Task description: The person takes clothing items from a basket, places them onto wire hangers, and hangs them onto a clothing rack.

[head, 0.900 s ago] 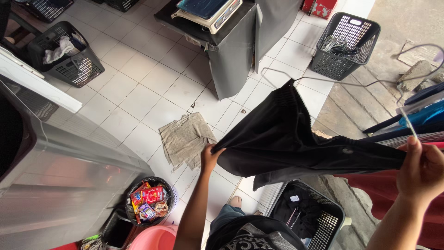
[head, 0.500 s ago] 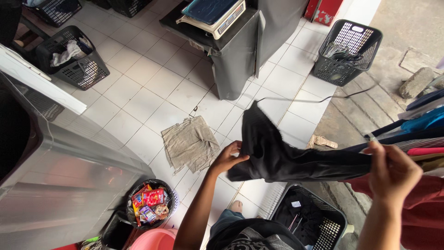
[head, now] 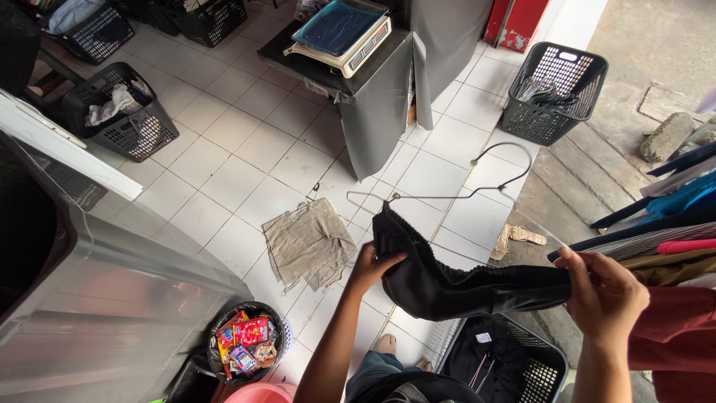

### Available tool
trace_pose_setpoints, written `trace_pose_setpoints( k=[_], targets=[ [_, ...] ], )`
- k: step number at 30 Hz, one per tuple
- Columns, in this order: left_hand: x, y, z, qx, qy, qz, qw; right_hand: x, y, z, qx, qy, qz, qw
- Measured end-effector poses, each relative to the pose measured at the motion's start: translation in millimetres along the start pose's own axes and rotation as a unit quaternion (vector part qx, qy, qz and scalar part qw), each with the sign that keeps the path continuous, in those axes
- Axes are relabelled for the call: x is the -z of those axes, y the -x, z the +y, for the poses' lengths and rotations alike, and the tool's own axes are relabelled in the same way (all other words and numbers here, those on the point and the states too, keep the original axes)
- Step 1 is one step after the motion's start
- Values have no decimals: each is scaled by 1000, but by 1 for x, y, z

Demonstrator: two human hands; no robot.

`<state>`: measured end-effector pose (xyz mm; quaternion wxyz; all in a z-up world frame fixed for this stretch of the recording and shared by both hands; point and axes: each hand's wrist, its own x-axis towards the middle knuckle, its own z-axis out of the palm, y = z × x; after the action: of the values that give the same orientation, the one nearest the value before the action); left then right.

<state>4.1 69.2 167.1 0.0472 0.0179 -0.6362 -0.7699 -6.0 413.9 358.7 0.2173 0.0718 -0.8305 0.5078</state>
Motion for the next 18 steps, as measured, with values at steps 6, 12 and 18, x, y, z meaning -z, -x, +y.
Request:
trace_pose_setpoints(
  k=[6,12,18],
  targets=[
    [10,30,-75,87,-56,21,994,17,-3,33,33,1,19,999],
    [22,72,-74,85,-38,-71,993,38,2,69,42,-55,32,997],
    [42,101,-113,161,-149,11,976,59,-5,92,7,-65,96,993]
  ],
)
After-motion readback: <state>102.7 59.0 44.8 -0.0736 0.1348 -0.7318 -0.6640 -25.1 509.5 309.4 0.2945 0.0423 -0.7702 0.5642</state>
